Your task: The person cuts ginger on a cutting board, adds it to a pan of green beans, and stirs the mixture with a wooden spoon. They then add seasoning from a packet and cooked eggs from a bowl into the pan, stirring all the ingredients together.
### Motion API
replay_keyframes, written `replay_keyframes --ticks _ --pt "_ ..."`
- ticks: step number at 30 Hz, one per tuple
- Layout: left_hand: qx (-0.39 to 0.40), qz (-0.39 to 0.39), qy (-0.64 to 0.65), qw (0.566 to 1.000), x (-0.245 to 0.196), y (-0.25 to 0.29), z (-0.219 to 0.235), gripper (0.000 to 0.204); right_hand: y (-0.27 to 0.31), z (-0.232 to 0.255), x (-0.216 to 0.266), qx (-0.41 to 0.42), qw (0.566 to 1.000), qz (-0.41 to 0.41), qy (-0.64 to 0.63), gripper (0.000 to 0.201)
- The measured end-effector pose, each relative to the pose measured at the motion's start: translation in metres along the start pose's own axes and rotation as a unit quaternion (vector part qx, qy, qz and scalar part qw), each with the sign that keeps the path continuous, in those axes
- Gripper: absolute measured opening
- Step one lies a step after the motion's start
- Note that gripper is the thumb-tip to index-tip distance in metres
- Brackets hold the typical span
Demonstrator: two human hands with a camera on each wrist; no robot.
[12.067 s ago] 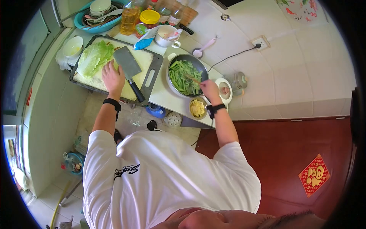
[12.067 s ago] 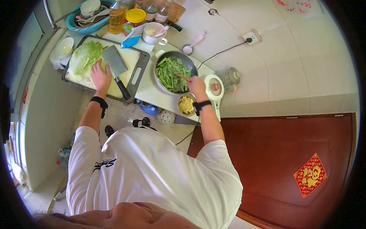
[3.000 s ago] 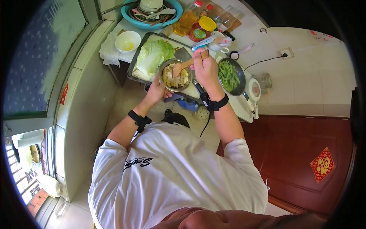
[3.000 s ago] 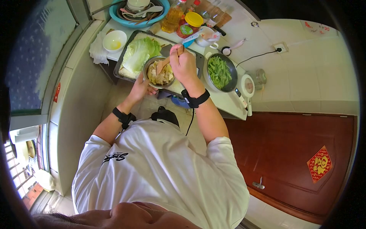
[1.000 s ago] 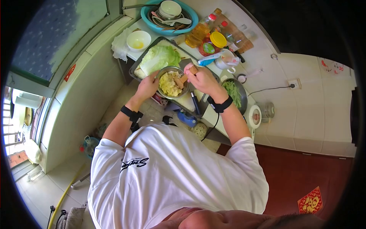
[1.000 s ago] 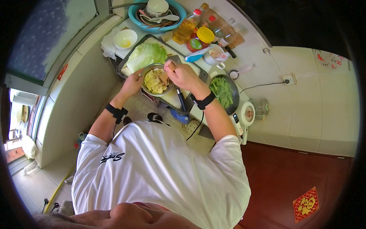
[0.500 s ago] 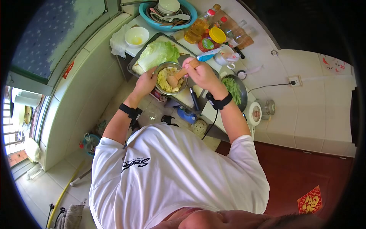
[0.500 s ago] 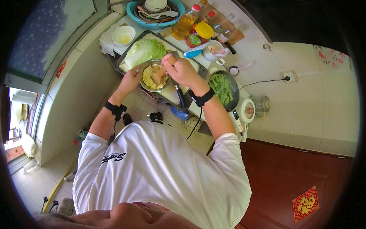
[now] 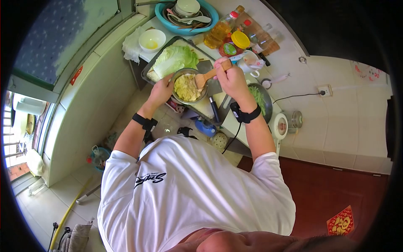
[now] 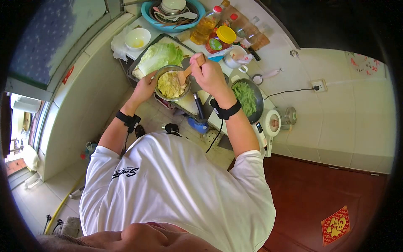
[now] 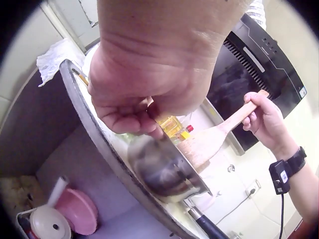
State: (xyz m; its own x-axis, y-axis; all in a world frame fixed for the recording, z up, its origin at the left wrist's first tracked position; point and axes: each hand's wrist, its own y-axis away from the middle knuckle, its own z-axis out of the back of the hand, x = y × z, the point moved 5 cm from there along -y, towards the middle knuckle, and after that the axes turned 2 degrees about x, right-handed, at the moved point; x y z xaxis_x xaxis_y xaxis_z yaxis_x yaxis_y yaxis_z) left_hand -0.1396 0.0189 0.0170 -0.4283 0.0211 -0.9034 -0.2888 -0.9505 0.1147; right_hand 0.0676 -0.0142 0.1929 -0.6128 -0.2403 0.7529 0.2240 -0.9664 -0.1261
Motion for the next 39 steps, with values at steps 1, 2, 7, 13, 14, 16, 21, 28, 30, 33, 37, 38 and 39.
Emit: replay_keyframes --ticks 1,2,7,13,14,16,21,28,30,33,37,38,39 --pt "0.0 0.001 0.003 1.0 0.0 0.0 0.0 0.042 -0.001 -0.001 -0.005 -0.04 0.999 0.001 0.026 0.018" --pt "0.001 0.001 0.006 1.0 -0.001 0.0 0.0 0.042 -0.002 -0.002 -0.012 -0.081 0.995 0.002 0.052 0.018" --pt "-0.004 -0.005 0.022 1.0 0.003 -0.002 0.0 0.041 -0.001 -0.024 -0.038 -0.112 0.983 0.026 0.144 0.016" --pt "0.037 0.024 0.073 0.996 -0.003 0.007 -0.003 0.043 0.0 -0.022 -0.018 -0.188 0.973 -0.012 0.132 0.018" --pt "0.046 0.034 0.092 0.994 -0.007 0.009 -0.003 0.044 -0.002 -0.03 -0.021 -0.212 0.969 -0.013 0.123 0.018" --pt "0.059 0.035 0.109 0.992 -0.004 0.01 -0.008 0.045 0.0 -0.045 -0.027 -0.196 0.967 -0.056 0.154 0.018" --pt "0.105 0.041 0.165 0.98 -0.006 0.01 -0.009 0.049 0.003 -0.034 -0.001 -0.228 0.969 -0.053 0.076 0.019" --pt "0.175 0.069 0.244 0.951 0.003 0.015 -0.023 0.056 0.006 -0.077 -0.012 -0.235 0.965 -0.1 0.062 0.022" --pt "0.181 0.07 0.256 0.947 0.005 0.014 -0.022 0.057 0.01 -0.065 -0.004 -0.252 0.962 -0.071 0.071 0.022" --pt "0.185 0.068 0.261 0.945 0.004 0.014 -0.025 0.059 0.019 -0.03 0.021 -0.279 0.952 -0.096 0.077 0.022" --pt "0.179 0.081 0.278 0.94 0.003 0.019 -0.029 0.063 0.031 -0.03 -0.005 -0.277 0.928 -0.158 0.195 0.022" --pt "0.175 0.084 0.286 0.938 0.001 0.02 -0.029 0.064 0.032 -0.04 -0.02 -0.253 0.918 -0.167 0.254 0.022" --pt "0.182 0.084 0.284 0.938 0.0 0.024 -0.03 0.064 0.031 -0.05 -0.018 -0.288 0.92 -0.162 0.212 0.024"
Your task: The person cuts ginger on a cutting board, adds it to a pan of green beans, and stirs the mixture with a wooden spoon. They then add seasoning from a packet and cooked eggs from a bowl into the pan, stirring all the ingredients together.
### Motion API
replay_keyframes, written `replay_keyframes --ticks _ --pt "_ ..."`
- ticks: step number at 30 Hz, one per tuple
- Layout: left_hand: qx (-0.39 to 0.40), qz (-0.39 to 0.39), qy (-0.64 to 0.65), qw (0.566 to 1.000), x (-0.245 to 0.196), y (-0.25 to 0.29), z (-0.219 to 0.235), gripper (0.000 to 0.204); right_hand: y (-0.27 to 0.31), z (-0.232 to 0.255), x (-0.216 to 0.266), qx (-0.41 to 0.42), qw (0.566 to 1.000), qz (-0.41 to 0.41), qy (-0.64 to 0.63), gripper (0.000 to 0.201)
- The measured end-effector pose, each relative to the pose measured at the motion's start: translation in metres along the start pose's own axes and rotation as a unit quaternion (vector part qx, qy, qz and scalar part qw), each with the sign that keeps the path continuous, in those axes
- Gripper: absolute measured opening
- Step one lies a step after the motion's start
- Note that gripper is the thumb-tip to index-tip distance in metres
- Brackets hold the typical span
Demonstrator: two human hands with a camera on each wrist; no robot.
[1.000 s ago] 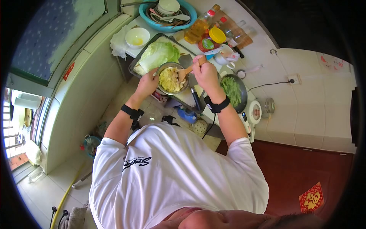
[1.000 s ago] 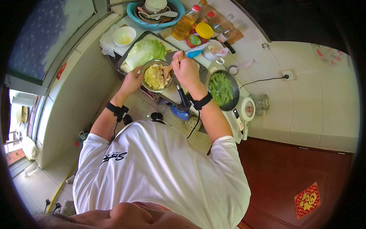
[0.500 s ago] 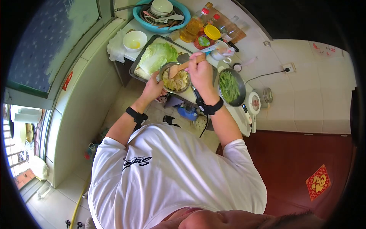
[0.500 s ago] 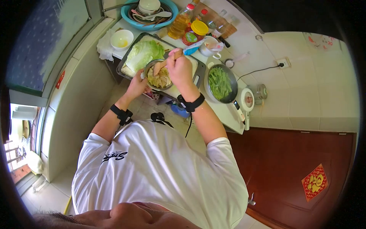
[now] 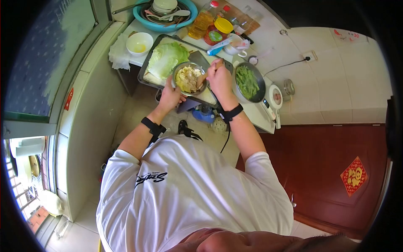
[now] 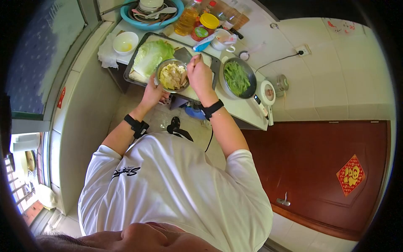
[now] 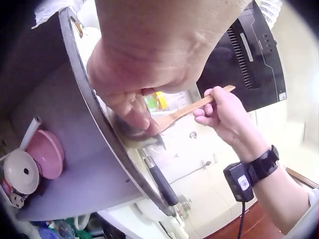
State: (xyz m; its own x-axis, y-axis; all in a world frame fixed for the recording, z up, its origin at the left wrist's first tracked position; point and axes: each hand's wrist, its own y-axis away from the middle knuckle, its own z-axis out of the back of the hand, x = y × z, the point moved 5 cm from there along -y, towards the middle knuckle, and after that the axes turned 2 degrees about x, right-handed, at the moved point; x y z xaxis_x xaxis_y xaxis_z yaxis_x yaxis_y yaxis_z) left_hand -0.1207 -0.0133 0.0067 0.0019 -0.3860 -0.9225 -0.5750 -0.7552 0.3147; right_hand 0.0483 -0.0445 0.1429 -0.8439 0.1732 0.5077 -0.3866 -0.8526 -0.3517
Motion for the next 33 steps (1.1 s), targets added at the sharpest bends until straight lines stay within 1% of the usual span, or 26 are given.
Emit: replay_keyframes --ticks 1,2,3,4,7,10,11,13,14,15,17,18,19,20,21,22,23,24,25,26,27,29,30,31,33 --pt "-0.003 -0.001 -0.008 1.0 -0.001 0.001 -0.001 0.065 -0.001 0.004 0.001 -0.003 1.0 -0.002 0.001 0.024" --pt "-0.01 -0.004 -0.015 1.0 -0.004 -0.001 0.001 0.066 -0.007 0.006 0.004 0.01 1.0 0.012 0.013 0.024" --pt "-0.006 -0.002 -0.017 1.0 -0.001 0.001 0.001 0.066 -0.006 0.011 0.01 0.026 0.999 0.02 0.025 0.024" --pt "0.001 0.001 -0.012 1.0 0.002 0.0 0.001 0.067 -0.006 0.018 0.015 0.024 0.999 0.016 0.027 0.024" --pt "0.006 -0.003 0.011 1.0 0.001 -0.002 -0.002 0.067 -0.007 0.036 0.026 -0.023 0.999 0.016 -0.022 0.02" --pt "0.004 -0.008 0.023 1.0 0.008 -0.004 -0.004 0.068 0.0 0.0 0.008 -0.018 1.0 0.005 -0.014 0.019" --pt "-0.004 -0.009 0.026 1.0 0.01 -0.006 -0.004 0.068 0.001 -0.001 0.004 -0.019 1.0 0.006 -0.015 0.019" --pt "-0.006 -0.016 0.023 1.0 0.004 -0.004 -0.004 0.068 -0.001 -0.001 0.006 0.014 1.0 0.008 0.01 0.018" --pt "-0.006 -0.016 0.018 1.0 0.004 -0.001 -0.004 0.068 -0.004 0.007 0.007 -0.007 0.999 0.031 -0.007 0.019" --pt "-0.005 -0.015 0.019 1.0 0.006 0.0 -0.005 0.068 -0.005 0.016 0.016 -0.006 1.0 0.03 -0.006 0.019" --pt "-0.011 -0.019 0.023 0.999 0.01 -0.003 -0.005 0.069 -0.009 0.037 0.034 -0.041 0.993 -0.008 -0.108 0.02" --pt "-0.01 -0.017 0.022 1.0 0.011 -0.002 -0.006 0.069 -0.009 0.035 0.037 -0.036 0.996 0.001 -0.082 0.021" --pt "-0.005 -0.024 0.028 0.999 0.009 -0.002 -0.007 0.069 -0.009 0.024 0.031 -0.037 0.996 0.001 -0.083 0.021" --pt "0.0 -0.03 0.033 0.999 0.008 -0.002 -0.007 0.069 -0.006 0.003 0.018 -0.016 0.999 0.015 -0.049 0.021" --pt "0.0 -0.031 0.032 0.999 0.008 -0.002 -0.008 0.069 -0.004 -0.009 0.02 0.006 0.999 0.03 -0.015 0.021" --pt "-0.004 -0.026 0.026 0.999 0.009 -0.003 -0.008 0.069 -0.001 -0.014 0.017 0.005 0.998 0.027 -0.048 0.022" --pt "-0.009 -0.021 0.022 0.999 0.01 -0.003 -0.008 0.069 -0.002 -0.012 0.011 0.004 0.998 0.029 -0.049 0.022" --pt "-0.012 -0.024 0.022 0.999 0.008 -0.004 -0.006 0.069 -0.008 0.002 0.017 0.007 0.997 0.022 -0.069 0.021" --pt "-0.006 -0.021 0.024 0.999 0.01 0.0 -0.007 0.068 -0.006 0.016 0.022 0.011 0.996 0.007 -0.087 0.021" --pt "-0.002 -0.025 0.027 0.999 0.008 -0.001 -0.007 0.068 -0.007 0.025 0.026 0.014 0.993 -0.03 -0.112 0.02" --pt "-0.002 -0.023 0.029 0.999 0.008 -0.001 -0.007 0.068 -0.007 0.024 0.026 0.016 0.993 -0.03 -0.111 0.02" --pt "0.006 -0.031 0.029 0.999 0.008 -0.002 -0.008 0.067 -0.007 0.022 0.029 0.01 0.993 -0.001 -0.118 0.02" --pt "0.008 -0.029 0.027 0.999 0.009 0.0 -0.009 0.067 -0.003 0.011 0.028 0.015 0.994 0.024 -0.107 0.02" --pt "0.004 -0.026 0.027 0.999 0.009 -0.001 -0.008 0.067 0.0 0.001 0.023 0.013 0.994 0.023 -0.107 0.02" --pt "0.0 -0.025 0.026 0.999 0.008 -0.001 -0.007 0.066 0.002 -0.011 0.023 0.045 0.994 0.016 -0.097 0.019"
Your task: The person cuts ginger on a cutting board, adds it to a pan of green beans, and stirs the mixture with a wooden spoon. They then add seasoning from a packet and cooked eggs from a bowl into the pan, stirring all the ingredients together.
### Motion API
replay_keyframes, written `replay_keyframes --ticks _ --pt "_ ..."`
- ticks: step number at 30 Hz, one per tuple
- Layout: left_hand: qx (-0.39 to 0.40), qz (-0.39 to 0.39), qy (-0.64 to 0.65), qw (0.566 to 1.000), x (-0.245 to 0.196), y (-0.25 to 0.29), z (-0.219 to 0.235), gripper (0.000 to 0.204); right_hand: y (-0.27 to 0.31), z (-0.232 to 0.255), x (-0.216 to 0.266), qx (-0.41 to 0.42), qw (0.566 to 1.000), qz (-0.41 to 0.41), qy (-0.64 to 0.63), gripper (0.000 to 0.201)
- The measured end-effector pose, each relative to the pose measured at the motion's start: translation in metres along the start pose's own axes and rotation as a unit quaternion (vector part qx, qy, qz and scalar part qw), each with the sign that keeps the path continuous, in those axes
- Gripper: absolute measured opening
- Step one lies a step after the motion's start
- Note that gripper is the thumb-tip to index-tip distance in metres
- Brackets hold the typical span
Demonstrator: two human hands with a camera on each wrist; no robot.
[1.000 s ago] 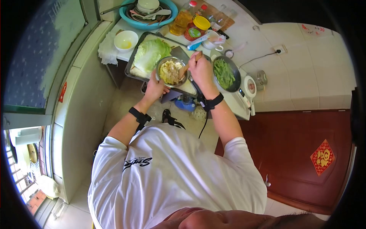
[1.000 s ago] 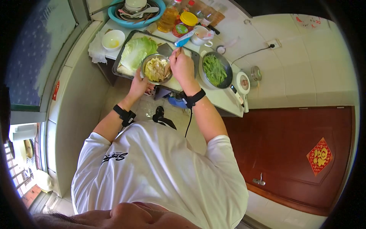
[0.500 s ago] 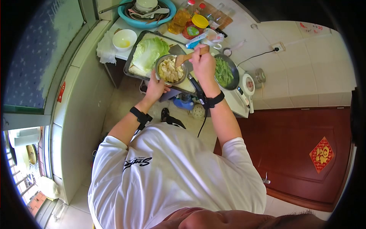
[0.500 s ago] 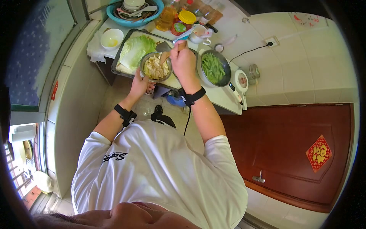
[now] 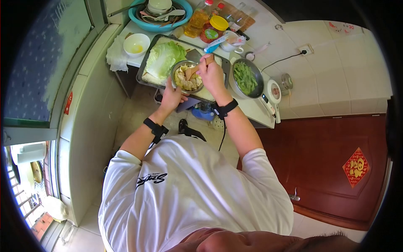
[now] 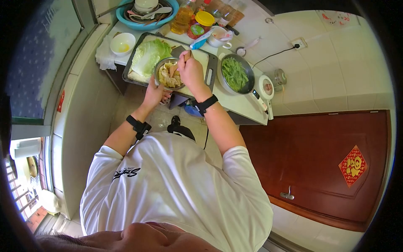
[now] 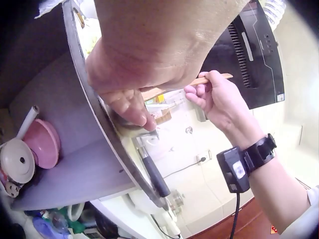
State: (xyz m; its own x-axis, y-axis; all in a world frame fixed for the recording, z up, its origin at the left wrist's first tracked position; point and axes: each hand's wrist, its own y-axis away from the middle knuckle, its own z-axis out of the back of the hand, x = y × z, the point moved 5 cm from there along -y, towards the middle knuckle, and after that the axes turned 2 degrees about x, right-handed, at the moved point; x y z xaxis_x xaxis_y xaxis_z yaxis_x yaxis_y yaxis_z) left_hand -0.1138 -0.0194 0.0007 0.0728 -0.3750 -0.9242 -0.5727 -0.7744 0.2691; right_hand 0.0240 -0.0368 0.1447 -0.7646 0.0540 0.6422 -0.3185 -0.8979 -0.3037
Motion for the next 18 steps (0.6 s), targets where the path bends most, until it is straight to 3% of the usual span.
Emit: replay_keyframes --ticks 5,8,10,14,16,18 --pt "0.001 0.003 0.006 1.0 0.001 -0.001 0.0 0.065 -0.001 0.055 0.016 -0.046 0.998 -0.036 0.017 0.02" --pt "0.005 0.003 0.006 1.0 -0.005 0.003 -0.001 0.064 0.004 0.036 -0.013 -0.037 0.993 -0.019 0.108 0.02" --pt "0.007 0.002 0.0 1.0 -0.005 0.003 -0.002 0.064 0.009 0.023 -0.017 -0.023 0.997 -0.048 0.062 0.021" --pt "0.012 0.005 0.002 1.0 -0.009 0.004 -0.002 0.062 0.005 0.043 0.009 -0.042 0.996 -0.009 0.08 0.021" --pt "0.014 0.003 0.008 1.0 -0.007 0.004 -0.003 0.062 0.009 0.048 0.025 -0.024 1.0 -0.009 -0.017 0.021" --pt "0.015 -0.002 0.014 1.0 -0.007 0.003 -0.003 0.062 0.012 0.02 -0.001 0.011 1.0 0.015 0.021 0.019"
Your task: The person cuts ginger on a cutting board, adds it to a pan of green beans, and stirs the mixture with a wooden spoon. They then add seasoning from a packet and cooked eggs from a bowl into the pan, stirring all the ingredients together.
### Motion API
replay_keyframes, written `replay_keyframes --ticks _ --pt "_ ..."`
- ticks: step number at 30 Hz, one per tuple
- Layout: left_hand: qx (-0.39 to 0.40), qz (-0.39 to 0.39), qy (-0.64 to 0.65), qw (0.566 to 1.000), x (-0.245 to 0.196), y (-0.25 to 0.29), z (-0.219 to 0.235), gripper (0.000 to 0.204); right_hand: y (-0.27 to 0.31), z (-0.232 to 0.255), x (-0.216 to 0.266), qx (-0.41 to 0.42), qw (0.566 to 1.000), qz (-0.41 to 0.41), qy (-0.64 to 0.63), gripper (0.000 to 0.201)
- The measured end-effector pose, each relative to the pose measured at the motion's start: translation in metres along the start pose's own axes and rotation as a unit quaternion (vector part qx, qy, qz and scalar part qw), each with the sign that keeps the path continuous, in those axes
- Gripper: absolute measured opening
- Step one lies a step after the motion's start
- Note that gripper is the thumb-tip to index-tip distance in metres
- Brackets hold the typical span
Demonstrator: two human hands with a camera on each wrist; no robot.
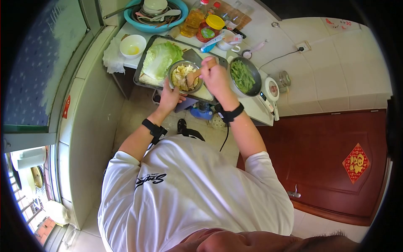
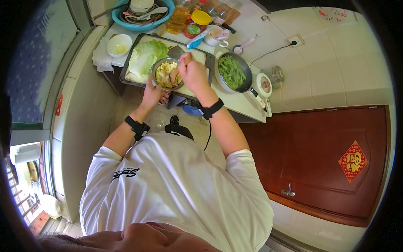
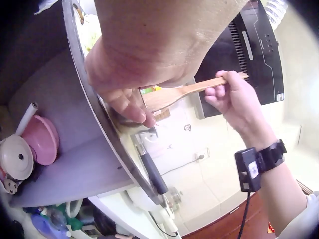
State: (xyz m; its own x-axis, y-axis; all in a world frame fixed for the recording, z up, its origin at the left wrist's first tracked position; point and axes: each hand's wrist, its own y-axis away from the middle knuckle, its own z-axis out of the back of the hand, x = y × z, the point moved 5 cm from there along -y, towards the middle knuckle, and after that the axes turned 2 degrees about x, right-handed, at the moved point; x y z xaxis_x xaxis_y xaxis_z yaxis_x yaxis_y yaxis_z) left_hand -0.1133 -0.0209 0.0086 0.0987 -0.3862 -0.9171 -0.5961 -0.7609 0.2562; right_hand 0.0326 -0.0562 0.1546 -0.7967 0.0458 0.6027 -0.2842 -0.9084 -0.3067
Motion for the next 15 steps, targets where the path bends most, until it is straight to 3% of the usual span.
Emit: replay_keyframes --ticks 2,4,8,12,15 --pt "-0.009 -0.002 0.005 1.0 0.002 0.0 0.001 0.062 0.002 -0.008 -0.002 0.034 0.998 0.024 0.037 0.018" --pt "-0.016 -0.001 0.007 1.0 0.001 -0.003 0.003 0.062 0.0 0.009 0.003 0.026 0.998 -0.042 -0.038 0.022" --pt "-0.033 0.012 0.0 0.999 -0.001 0.001 0.0 0.062 0.0 0.04 0.005 -0.033 0.991 -0.046 -0.118 0.015" --pt "-0.047 -0.005 -0.003 0.999 -0.001 0.0 0.0 0.062 0.009 0.024 -0.011 -0.008 0.989 -0.04 -0.14 0.016" --pt "-0.076 -0.041 0.003 0.996 0.0 -0.004 0.004 0.062 0.017 0.037 -0.027 -0.033 0.969 -0.063 -0.238 0.016"
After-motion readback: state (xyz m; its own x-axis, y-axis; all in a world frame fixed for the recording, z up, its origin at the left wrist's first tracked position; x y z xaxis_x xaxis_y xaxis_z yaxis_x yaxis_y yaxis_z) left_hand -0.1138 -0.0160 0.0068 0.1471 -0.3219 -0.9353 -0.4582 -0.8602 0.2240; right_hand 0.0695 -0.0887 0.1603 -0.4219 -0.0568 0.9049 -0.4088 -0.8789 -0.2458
